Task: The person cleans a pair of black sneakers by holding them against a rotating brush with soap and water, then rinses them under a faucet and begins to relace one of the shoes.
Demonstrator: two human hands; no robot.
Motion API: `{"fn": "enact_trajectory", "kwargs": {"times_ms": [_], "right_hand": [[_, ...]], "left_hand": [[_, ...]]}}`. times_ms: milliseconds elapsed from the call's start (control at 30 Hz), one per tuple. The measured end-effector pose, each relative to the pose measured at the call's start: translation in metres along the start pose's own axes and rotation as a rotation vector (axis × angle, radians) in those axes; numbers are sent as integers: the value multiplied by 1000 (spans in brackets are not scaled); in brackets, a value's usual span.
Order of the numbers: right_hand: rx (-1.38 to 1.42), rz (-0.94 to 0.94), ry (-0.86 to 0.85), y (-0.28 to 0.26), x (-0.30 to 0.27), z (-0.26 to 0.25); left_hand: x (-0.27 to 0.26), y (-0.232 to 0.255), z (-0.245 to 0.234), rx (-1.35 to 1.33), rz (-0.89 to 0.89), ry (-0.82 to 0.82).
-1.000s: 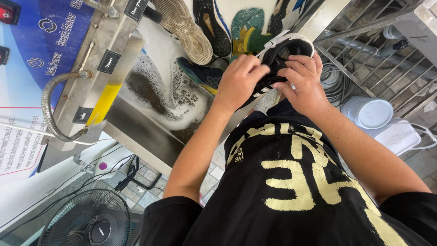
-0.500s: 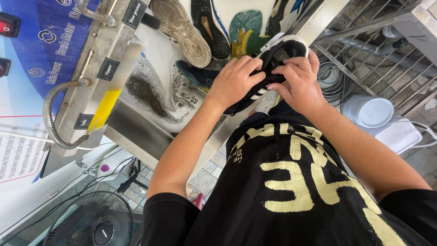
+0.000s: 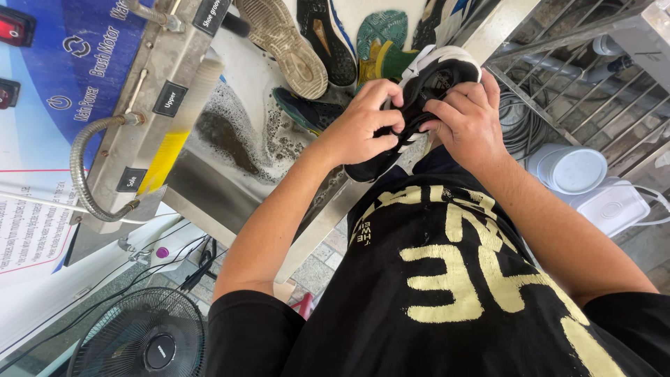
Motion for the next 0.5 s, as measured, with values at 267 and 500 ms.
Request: {"fn": "enact_trajectory", "kwargs": {"times_ms": [267,500], "right_hand": [[21,-22,12,-26,10,-3],[-54,-103,-48,-52,16,-27]], "left_hand": [[-25,-27,8,-492,-209,129],[-23,14,9,191,-222,-5]]}}
Point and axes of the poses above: each hand's wrist, its own x-axis towards the middle knuckle, its own z-axis out of the palm, y = z × x, the point moved 6 cm from there along x, towards the middle knuckle, and after that the axes turned 5 degrees about -y, right-handed, at the moved point
